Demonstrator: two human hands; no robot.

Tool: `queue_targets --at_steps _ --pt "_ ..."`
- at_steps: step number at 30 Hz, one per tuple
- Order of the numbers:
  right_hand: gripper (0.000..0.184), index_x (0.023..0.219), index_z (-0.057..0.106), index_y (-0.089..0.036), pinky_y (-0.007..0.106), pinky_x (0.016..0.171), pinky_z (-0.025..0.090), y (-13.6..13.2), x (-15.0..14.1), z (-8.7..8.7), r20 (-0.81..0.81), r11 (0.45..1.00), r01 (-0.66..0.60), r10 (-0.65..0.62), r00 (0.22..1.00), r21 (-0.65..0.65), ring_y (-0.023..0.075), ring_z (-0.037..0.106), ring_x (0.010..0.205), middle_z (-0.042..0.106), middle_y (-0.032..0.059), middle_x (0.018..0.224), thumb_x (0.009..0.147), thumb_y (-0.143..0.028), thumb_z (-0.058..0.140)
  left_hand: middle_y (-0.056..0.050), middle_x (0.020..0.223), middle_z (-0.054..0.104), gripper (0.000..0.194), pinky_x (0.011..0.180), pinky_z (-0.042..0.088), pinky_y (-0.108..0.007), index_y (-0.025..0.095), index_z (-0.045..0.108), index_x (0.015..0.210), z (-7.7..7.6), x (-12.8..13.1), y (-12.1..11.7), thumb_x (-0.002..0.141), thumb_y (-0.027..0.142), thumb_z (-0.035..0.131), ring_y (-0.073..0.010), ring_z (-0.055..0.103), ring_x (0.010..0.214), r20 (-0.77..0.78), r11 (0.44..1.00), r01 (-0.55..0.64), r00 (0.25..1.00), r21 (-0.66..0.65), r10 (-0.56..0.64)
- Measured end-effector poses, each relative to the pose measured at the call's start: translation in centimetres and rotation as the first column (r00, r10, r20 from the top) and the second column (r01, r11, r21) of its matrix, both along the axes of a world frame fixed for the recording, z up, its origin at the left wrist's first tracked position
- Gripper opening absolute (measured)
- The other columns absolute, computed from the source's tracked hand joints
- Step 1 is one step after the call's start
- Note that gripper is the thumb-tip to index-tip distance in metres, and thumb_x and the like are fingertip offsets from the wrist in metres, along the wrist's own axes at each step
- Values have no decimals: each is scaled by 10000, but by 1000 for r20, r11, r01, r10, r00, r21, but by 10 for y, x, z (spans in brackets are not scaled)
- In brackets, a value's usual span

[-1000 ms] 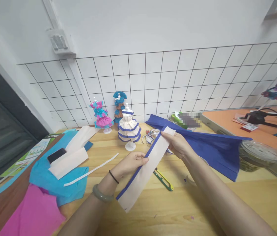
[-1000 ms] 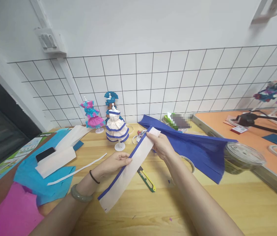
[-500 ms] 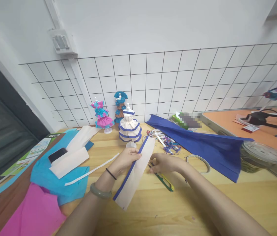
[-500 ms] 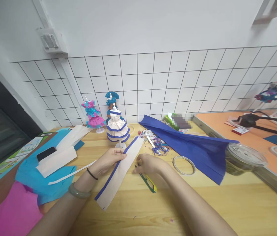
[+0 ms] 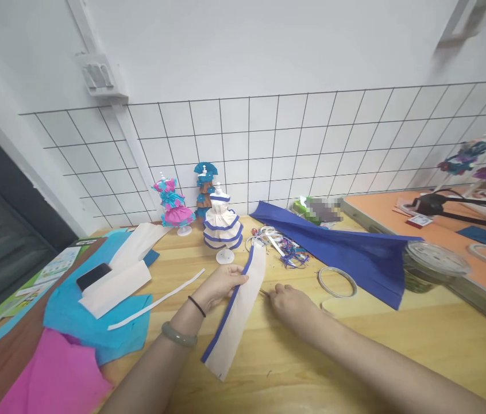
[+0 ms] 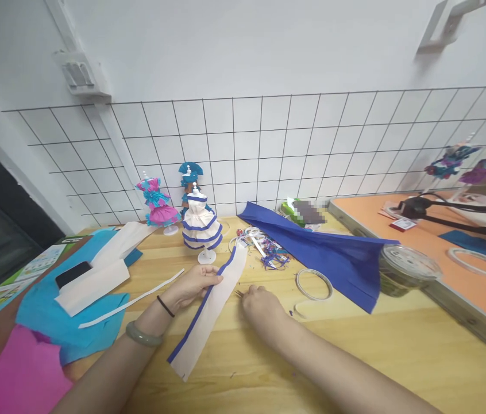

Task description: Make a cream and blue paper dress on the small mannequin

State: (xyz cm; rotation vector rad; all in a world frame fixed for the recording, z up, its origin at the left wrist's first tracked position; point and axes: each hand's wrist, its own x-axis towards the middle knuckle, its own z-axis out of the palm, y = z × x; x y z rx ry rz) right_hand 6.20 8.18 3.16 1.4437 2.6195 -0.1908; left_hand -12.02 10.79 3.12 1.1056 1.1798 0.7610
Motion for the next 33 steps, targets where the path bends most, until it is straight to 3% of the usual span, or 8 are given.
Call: queue_targets --at_steps 3,6,9,13,18,21,26,33 --pt "246 854 634 -120 237 621 422 -2 23 -6 -66 999 -13 10 998 -39 196 631 762 669 126 851 776 -9 428 48 534 510 224 416 268 -177 145 555 682 -12 2 2 592 308 680 -59 429 432 -16 999 16 1000 -49 -17" --pt "221 757 598 -164 224 576 386 -1 41 -11 -291 986 37 -85 953 -165 164 605 694 663 62 776 852 -158 399 68 468 453 249 411 264 -182 154 509 616 -24 1 3 591 325 688 -53 378 390 -53 996 18 998 -88 -23" --pt "300 735 579 -153 232 549 382 3 47 -14 -512 928 67 -260 819 -365 149 551 610 607 41 671 887 -280 353 82 437 414 280 413 247 -186 158 476 574 -30 3 3 583 324 701 -43 332 371 -96 995 -2 995 -100 -8" --pt "342 842 612 -145 196 425 340 9 47 -16 -655 808 -53 -435 618 -587 103 434 498 517 -4 629 857 -405 391 55 477 482 265 441 277 -201 151 506 584 -30 7 1 570 307 719 -72 423 421 -112 995 -14 994 -97 3" --pt "434 765 572 -143 175 375 299 8 44 -22 -628 698 -60 -600 495 -714 65 362 433 391 -49 573 781 -567 482 10 619 608 274 518 356 -213 137 590 718 -29 2 -6 555 284 754 -102 526 534 -28 998 2 1000 -69 -4" --pt "454 693 509 -152 166 362 270 3 42 -24 -630 627 -166 -654 420 -761 43 347 404 360 -64 567 767 -600 504 -37 803 675 343 635 416 -227 133 620 840 -33 -3 -11 562 266 770 -126 592 680 66 1000 -9 998 -14 10" --pt "396 731 551 -141 162 330 206 -4 38 -21 -564 478 -300 -715 412 -826 11 300 367 380 -70 591 703 -525 639 -79 892 695 366 710 442 -247 121 634 896 -41 -8 -17 581 230 783 -148 618 754 227 997 -62 973 54 48" --pt "469 920 581 -144 158 309 190 -6 35 -19 -524 448 -274 -752 400 -851 0 298 324 433 -69 608 746 -579 564 -90 937 696 367 724 452 -251 134 632 959 -40 -9 -24 632 241 760 -153 624 787 277 997 -20 961 72 -1"
